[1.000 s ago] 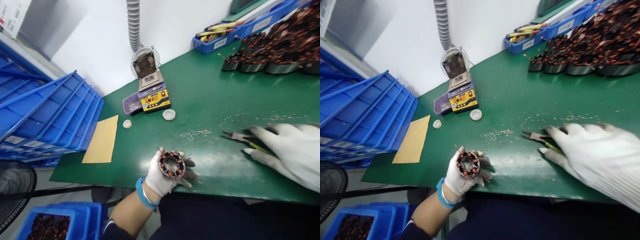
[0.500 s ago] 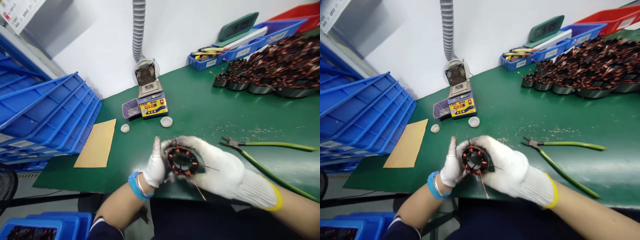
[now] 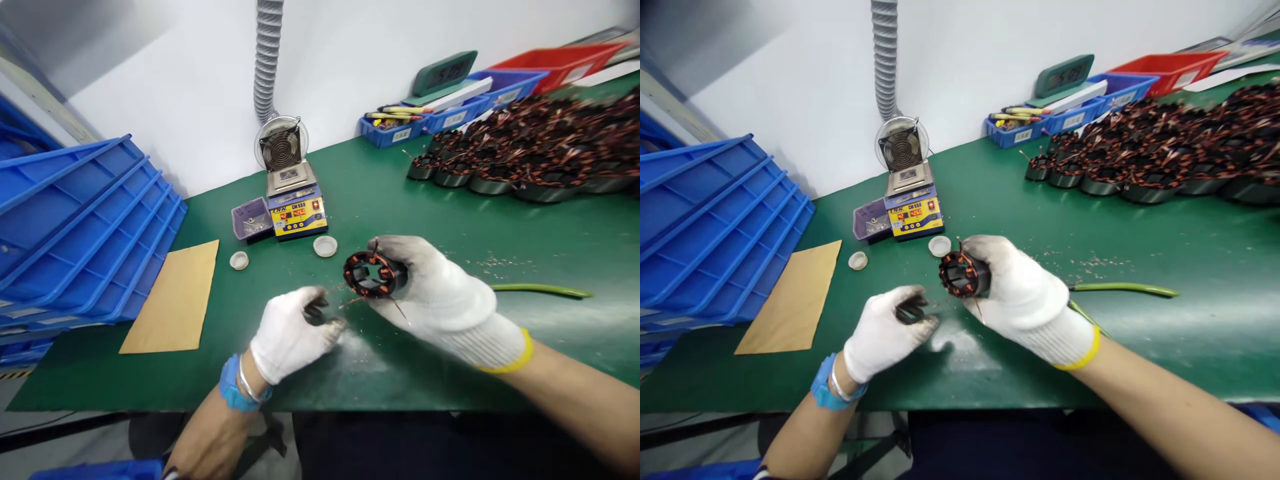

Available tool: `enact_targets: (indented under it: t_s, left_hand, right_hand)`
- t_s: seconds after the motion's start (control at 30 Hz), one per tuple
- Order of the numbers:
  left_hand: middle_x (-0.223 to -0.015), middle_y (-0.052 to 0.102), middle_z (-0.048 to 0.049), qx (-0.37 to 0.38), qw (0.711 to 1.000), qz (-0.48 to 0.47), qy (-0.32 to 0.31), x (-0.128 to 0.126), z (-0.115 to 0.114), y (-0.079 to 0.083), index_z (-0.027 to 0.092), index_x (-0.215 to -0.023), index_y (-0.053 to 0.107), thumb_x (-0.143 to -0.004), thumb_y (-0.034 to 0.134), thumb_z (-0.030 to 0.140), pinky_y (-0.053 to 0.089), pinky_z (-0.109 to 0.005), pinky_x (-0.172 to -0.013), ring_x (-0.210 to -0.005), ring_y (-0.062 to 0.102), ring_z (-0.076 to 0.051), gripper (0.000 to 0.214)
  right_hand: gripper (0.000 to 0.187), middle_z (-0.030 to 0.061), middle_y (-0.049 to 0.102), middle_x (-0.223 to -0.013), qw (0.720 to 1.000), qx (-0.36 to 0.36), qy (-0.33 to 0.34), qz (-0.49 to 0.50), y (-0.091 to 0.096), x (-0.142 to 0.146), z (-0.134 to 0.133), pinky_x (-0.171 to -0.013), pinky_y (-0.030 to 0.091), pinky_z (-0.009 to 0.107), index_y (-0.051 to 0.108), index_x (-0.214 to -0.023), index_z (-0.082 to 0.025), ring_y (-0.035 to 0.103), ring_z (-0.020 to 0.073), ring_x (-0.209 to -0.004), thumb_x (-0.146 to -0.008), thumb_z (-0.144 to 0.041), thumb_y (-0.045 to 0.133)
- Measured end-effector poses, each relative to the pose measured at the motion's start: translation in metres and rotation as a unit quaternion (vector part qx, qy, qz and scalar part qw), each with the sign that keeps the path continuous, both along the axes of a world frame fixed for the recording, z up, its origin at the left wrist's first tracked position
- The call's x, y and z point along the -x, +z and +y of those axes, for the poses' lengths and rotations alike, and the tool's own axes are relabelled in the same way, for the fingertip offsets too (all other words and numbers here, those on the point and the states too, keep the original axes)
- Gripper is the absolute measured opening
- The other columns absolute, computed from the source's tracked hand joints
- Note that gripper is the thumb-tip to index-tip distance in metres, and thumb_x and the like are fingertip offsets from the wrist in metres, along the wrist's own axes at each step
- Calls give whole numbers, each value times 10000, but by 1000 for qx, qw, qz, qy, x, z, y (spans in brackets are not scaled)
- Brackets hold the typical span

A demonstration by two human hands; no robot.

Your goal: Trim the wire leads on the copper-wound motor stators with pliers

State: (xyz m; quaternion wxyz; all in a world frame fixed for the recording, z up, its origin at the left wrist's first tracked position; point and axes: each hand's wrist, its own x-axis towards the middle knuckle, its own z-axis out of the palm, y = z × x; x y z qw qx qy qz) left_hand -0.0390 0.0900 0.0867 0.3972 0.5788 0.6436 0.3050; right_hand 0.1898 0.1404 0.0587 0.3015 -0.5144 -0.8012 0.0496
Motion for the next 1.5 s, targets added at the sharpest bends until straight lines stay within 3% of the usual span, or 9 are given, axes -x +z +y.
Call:
enact_targets:
  t_s: [0.1,0.27,0.4,0.77,0.9,1.0,1.2,1.33,1.5]
  left_hand:
    - [-1271,765,-135,-59,996,59,-2,14,15,-17,178,-1321,698,-673,891,388,591,-460,-1038,-1109,741,-316,708]
    - [-1426,667,-220,-119,983,136,18,12,37,-58,102,-1359,631,-710,860,350,472,-518,-1213,-1360,627,-368,731]
    - [-1477,633,-214,-115,978,170,26,11,44,-73,124,-1387,602,-746,843,348,450,-520,-1234,-1401,600,-373,721]
    - [-1489,622,-207,-118,975,189,22,14,45,-76,147,-1404,588,-768,814,351,469,-525,-1211,-1398,596,-382,705]
    - [-1485,622,-215,-116,976,183,25,13,44,-74,138,-1404,590,-765,816,340,474,-521,-1209,-1400,593,-383,707]
    - [-1485,622,-202,-112,978,175,26,11,43,-73,161,-1394,603,-763,816,340,477,-522,-1206,-1398,595,-381,689]
    - [-1479,626,-190,-116,978,171,31,12,43,-78,170,-1381,613,-766,810,343,477,-521,-1207,-1399,596,-373,668]
    - [-1474,631,-197,-118,978,170,29,13,44,-79,166,-1377,614,-786,786,342,465,-525,-1219,-1401,597,-372,641]
    - [-1474,629,-215,-116,978,169,32,13,44,-80,140,-1375,611,-782,784,331,460,-526,-1223,-1400,598,-380,647]
  right_hand:
    - [582,185,703,-1269,999,17,-34,-15,6,0,26,-862,643,499,587,-1405,-230,746,394,-1051,-850,-385,662]
    - [650,213,641,-1393,995,36,-35,-85,4,9,81,-807,603,450,596,-1419,-181,730,390,-1058,-796,-306,734]
    - [677,171,632,-1415,982,55,-18,-179,-2,22,104,-744,558,394,587,-1453,-224,730,358,-1040,-793,-297,716]
    - [516,192,674,-1292,969,20,52,-239,-18,28,111,-779,506,376,658,-1357,-157,696,317,-1010,-843,-200,640]
    - [569,180,641,-1340,979,24,5,-202,-19,22,109,-715,483,358,653,-1376,-186,692,312,-989,-811,-245,680]
    - [570,191,605,-1409,980,-15,-35,-196,-14,16,110,-665,441,349,632,-1409,-180,672,315,-1016,-844,-251,636]
    - [392,193,709,-1256,950,-81,45,-299,1,21,112,-664,326,358,693,-1284,-165,608,289,-981,-1051,-222,384]
    - [389,168,736,-1169,932,-95,76,-343,-2,34,109,-643,244,350,710,-1188,-177,582,239,-907,-1066,-164,342]
    - [367,171,737,-1148,926,-88,93,-354,-4,40,106,-644,275,354,722,-1164,-164,583,250,-895,-1071,-184,368]
